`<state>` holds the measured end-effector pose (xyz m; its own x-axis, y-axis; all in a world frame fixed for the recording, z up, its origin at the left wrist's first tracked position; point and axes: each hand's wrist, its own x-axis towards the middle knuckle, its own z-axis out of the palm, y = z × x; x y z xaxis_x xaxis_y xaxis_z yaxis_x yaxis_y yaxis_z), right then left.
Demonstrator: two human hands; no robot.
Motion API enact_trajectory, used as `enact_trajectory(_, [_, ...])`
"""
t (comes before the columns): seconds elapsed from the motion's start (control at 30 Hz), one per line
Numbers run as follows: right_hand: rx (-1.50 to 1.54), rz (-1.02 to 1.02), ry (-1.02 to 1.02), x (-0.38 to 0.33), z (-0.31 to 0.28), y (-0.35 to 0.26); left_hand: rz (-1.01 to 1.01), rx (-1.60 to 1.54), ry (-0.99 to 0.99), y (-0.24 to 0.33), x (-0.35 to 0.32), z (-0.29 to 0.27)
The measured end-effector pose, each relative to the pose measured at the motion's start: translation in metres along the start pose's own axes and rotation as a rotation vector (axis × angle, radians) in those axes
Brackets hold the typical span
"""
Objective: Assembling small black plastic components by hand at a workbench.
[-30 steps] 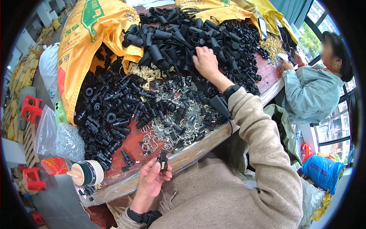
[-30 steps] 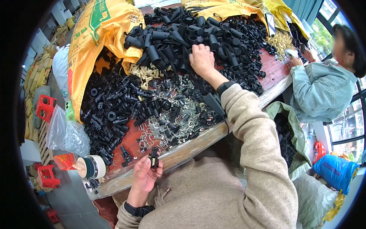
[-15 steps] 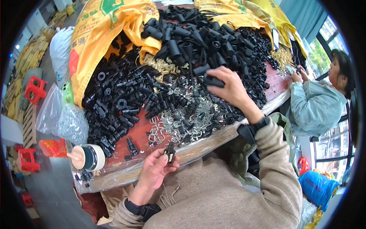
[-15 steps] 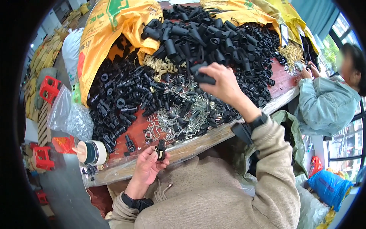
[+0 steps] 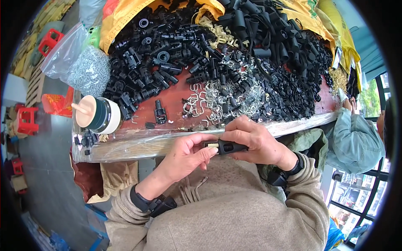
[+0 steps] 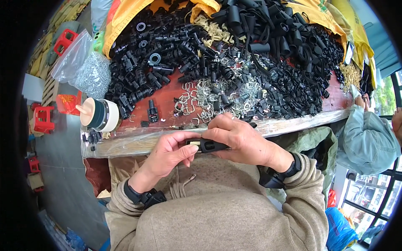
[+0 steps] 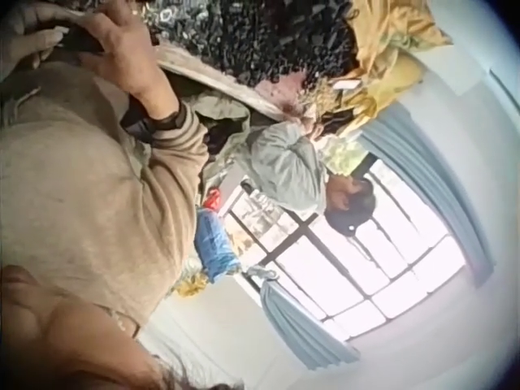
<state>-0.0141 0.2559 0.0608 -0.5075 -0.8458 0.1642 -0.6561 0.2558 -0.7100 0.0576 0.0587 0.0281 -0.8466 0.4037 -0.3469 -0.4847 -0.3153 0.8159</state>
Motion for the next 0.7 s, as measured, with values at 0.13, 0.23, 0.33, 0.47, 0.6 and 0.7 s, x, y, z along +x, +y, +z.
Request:
enact_trajectory(0.13, [-0.085, 0.038, 0.015, -0.002, 0.008, -0.006, -0.005, -0.015, 0.085, -0.004, 0.001, -0.001])
enact_trajectory(0.23, [-0.118, 0.062, 0.040, -0.001, 0.015, -0.008, -0.021, -0.083, 0.102, -0.005, 0.003, -0.001])
enact_trajectory(0.33, [-0.104, 0.090, 0.062, 0.000, 0.024, -0.009, -0.032, -0.109, 0.106, -0.005, 0.004, 0.000])
enact_trajectory(0.47, [-0.085, 0.150, 0.136, -0.001, 0.033, -0.011, -0.026, -0.079, 0.103, -0.004, 0.005, 0.000])
enact_trajectory(0.6, [-0.044, 0.170, 0.195, -0.001, 0.040, -0.009, -0.022, -0.057, 0.089, -0.004, 0.006, -0.002])
enact_trajectory(0.7, [0.060, 0.145, 0.056, -0.003, 0.035, -0.006, -0.057, -0.053, 0.047, -0.005, 0.006, -0.004])
